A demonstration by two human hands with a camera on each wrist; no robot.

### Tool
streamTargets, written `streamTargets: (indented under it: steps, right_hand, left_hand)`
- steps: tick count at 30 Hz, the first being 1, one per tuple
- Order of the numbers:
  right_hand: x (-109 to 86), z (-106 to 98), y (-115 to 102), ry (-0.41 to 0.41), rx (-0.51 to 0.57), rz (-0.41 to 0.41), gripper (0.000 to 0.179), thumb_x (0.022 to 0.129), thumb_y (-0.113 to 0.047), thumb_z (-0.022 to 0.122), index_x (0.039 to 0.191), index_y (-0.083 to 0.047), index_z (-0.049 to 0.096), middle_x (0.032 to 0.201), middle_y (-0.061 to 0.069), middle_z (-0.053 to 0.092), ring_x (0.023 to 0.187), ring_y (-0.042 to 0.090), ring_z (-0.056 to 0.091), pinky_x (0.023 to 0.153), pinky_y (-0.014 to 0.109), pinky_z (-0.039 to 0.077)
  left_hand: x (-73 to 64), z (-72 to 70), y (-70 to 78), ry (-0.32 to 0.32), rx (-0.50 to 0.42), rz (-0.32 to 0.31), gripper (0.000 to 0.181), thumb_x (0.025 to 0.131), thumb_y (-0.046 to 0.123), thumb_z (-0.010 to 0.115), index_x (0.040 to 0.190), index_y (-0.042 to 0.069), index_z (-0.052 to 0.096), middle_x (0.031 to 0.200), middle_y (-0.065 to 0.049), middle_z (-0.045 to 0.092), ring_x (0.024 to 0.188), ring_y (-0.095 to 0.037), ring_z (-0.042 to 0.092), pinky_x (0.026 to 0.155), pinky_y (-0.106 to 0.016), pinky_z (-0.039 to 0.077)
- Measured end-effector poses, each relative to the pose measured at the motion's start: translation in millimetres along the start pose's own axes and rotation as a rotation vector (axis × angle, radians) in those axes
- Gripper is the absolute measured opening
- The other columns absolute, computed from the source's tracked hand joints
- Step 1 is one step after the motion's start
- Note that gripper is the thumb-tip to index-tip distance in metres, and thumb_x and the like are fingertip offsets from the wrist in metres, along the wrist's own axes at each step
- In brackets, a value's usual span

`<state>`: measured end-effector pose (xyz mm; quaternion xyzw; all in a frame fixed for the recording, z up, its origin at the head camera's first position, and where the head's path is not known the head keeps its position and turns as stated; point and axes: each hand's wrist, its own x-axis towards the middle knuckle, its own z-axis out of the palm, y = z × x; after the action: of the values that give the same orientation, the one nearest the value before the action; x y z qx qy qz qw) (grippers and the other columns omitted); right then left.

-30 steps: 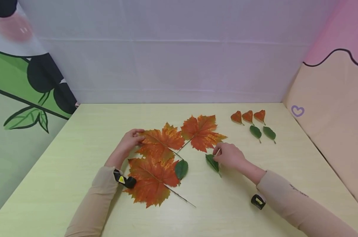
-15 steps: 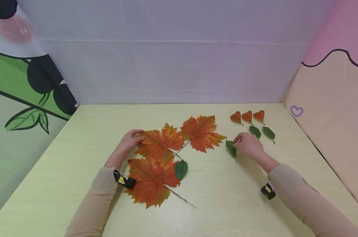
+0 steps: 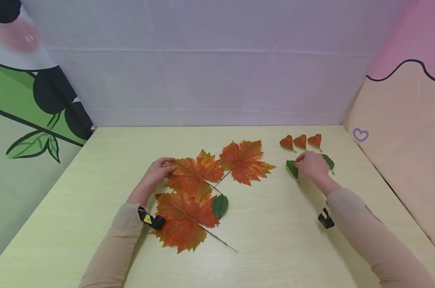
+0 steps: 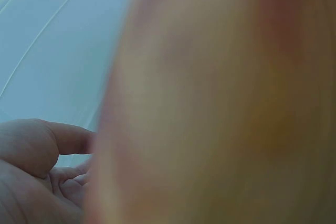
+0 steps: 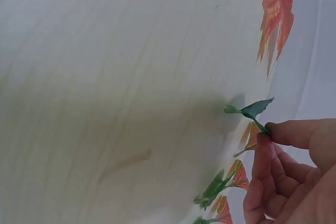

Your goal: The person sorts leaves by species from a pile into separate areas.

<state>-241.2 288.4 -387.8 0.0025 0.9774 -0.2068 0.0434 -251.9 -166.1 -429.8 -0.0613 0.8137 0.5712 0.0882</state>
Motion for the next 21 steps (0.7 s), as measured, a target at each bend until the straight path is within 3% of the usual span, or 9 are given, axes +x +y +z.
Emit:
streamTargets:
  steps: [7,14,21]
  right_hand:
    - [12.5,-1.5,7.8,0.006,0.011,0.099,0.033,0.087,-0.027,0.054,0.106,-0.001,0.061,0.108,0.024,0.058,0.094,0.043,0.054,0.054,0.037,0.044]
    - [18.8,1.4,12.0,-0.003,0.001,0.142,0.033,0.088,-0.028,0.053,0.106,-0.002,0.060,0.109,0.024,0.058,0.090,0.042,0.055,0.052,0.038,0.043]
    - [21.7,3.0,11.2,0.060,-0.012,0.148,0.032,0.088,-0.027,0.053,0.104,-0.002,0.061,0.105,0.024,0.059,0.083,0.041,0.057,0.049,0.037,0.043]
  left_hand:
    - [0.1,0.3,-0.8,0.005,0.005,-0.003,0.040,0.092,0.009,0.049,0.131,0.003,0.043,0.094,-0.011,0.056,0.072,-0.015,0.055,0.067,-0.024,0.047]
    - [1.0,2.1,-1.5,0.006,-0.007,-0.008,0.040,0.092,0.009,0.049,0.130,0.003,0.043,0.091,-0.009,0.055,0.071,-0.014,0.055,0.067,-0.024,0.047]
    - [2.5,0.6,-1.3,0.009,-0.016,-0.010,0.040,0.091,0.009,0.049,0.130,0.003,0.043,0.089,-0.008,0.053,0.069,-0.014,0.055,0.066,-0.025,0.048]
